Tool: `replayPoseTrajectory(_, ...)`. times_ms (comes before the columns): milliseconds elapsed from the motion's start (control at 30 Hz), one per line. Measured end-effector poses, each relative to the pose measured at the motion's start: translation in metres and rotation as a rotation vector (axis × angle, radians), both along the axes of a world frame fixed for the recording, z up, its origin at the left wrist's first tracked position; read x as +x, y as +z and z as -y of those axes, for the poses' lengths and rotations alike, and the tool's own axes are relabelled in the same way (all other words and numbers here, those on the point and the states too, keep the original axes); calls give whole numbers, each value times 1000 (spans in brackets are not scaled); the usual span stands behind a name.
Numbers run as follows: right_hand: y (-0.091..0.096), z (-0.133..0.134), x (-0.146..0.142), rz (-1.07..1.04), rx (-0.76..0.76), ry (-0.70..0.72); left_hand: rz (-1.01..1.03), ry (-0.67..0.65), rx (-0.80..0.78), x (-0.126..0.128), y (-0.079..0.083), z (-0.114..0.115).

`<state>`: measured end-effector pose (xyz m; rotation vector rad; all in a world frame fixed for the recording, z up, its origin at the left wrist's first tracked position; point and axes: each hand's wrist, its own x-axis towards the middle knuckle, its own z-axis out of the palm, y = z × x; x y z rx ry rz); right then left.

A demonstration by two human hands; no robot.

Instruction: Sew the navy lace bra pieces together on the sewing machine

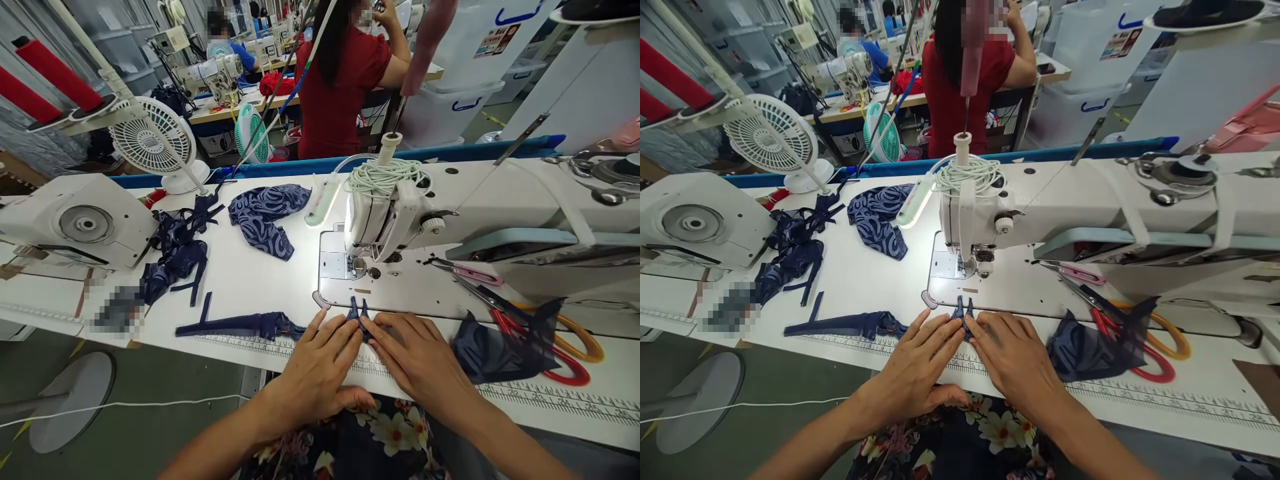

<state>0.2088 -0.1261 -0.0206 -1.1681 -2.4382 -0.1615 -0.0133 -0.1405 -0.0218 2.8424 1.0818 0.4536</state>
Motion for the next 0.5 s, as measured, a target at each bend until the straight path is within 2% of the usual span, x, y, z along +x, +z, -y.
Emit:
replayPoseTrajectory(133,-1,0,4,-27,13,9,-21,21,62,1,-3,-1)
replayPoseTrajectory(367,0,-6,8,-49,-11,7,-75,42,58,6,5,-8)
replayPoseTrajectory(500,1,-9,7,-60,10,15,-91,43,71,7,3,-11)
